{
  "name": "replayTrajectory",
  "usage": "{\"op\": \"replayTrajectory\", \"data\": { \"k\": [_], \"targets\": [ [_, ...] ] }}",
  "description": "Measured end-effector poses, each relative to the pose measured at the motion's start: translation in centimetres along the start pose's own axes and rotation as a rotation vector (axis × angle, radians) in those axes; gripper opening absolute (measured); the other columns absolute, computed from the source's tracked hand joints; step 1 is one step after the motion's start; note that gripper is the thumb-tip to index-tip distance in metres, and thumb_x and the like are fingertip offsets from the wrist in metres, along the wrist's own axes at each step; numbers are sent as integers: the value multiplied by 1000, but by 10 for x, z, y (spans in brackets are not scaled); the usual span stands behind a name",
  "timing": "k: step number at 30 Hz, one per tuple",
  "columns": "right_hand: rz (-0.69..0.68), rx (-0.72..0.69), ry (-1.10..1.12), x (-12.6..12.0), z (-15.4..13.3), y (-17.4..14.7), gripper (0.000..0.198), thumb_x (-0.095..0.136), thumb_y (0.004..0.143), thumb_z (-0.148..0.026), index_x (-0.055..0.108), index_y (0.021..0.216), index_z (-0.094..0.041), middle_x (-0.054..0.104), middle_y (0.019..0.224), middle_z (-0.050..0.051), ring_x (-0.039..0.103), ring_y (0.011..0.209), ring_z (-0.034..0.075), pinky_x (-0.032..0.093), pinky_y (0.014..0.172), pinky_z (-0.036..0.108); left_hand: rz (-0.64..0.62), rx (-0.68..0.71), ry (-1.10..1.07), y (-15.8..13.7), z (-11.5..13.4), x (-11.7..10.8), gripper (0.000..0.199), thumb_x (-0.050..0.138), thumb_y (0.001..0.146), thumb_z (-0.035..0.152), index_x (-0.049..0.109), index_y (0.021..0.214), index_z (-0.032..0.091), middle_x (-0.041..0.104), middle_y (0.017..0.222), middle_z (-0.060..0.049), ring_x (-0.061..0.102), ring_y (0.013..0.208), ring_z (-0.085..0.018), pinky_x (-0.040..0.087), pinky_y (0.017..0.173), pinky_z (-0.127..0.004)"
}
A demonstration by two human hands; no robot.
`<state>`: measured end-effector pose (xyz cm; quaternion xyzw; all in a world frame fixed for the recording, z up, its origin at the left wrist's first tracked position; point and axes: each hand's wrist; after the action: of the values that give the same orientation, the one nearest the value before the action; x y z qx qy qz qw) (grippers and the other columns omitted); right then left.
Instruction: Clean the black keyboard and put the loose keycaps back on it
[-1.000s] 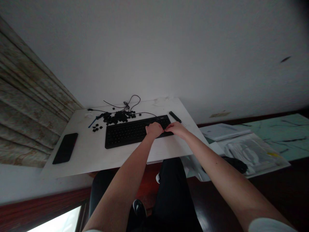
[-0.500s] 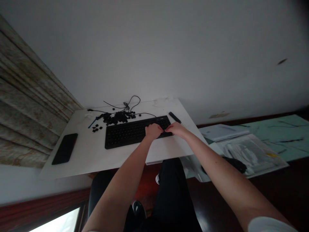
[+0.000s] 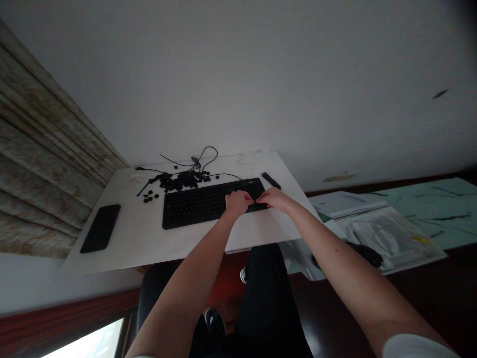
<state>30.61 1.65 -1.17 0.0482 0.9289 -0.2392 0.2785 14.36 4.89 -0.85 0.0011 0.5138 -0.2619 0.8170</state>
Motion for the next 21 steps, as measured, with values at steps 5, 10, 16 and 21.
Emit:
{"op": "replayTrajectory", "data": {
  "k": [5, 10, 16, 21],
  "targets": [
    [19, -11, -30, 1, 1, 2, 6, 75, 68, -19, 74, 70, -14, 60, 54, 2, 54, 55, 13, 40, 47, 22, 2, 9, -11, 1, -1, 0, 19, 61, 89, 43, 75, 99, 34, 74, 113, 1, 62, 114, -25, 40, 102, -43],
    [24, -53, -63, 4, 6, 5, 7, 75, 70, -20, 73, 69, -13, 60, 53, 1, 52, 51, 12, 37, 46, 22, 6, 6, 11, 0, 1, 0, 19, 62, 88, 42, 75, 99, 34, 74, 113, 0, 61, 114, -25, 40, 102, -43],
    [44, -98, -121, 7, 13, 13, 11, 79, 67, -23, 71, 68, -14, 59, 52, -1, 51, 48, 11, 37, 45, 22, 16, -20, 38, -2, 5, 0, 20, 62, 87, 40, 75, 100, 32, 73, 117, -2, 59, 119, -26, 40, 101, -43],
    [30, -65, -77, 8, 8, 12, 9, 79, 66, -20, 72, 68, -15, 60, 52, 0, 52, 50, 11, 39, 44, 20, 1, -38, 31, 0, 7, -1, 20, 62, 86, 40, 75, 98, 32, 74, 116, -4, 61, 117, -27, 41, 101, -44]
  ]
}}
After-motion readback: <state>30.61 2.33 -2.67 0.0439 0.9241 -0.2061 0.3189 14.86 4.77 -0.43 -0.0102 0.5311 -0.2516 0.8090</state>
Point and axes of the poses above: each hand's wrist, its own y-axis towards the middle knuckle, its own x-axis out of the palm, z = x × y
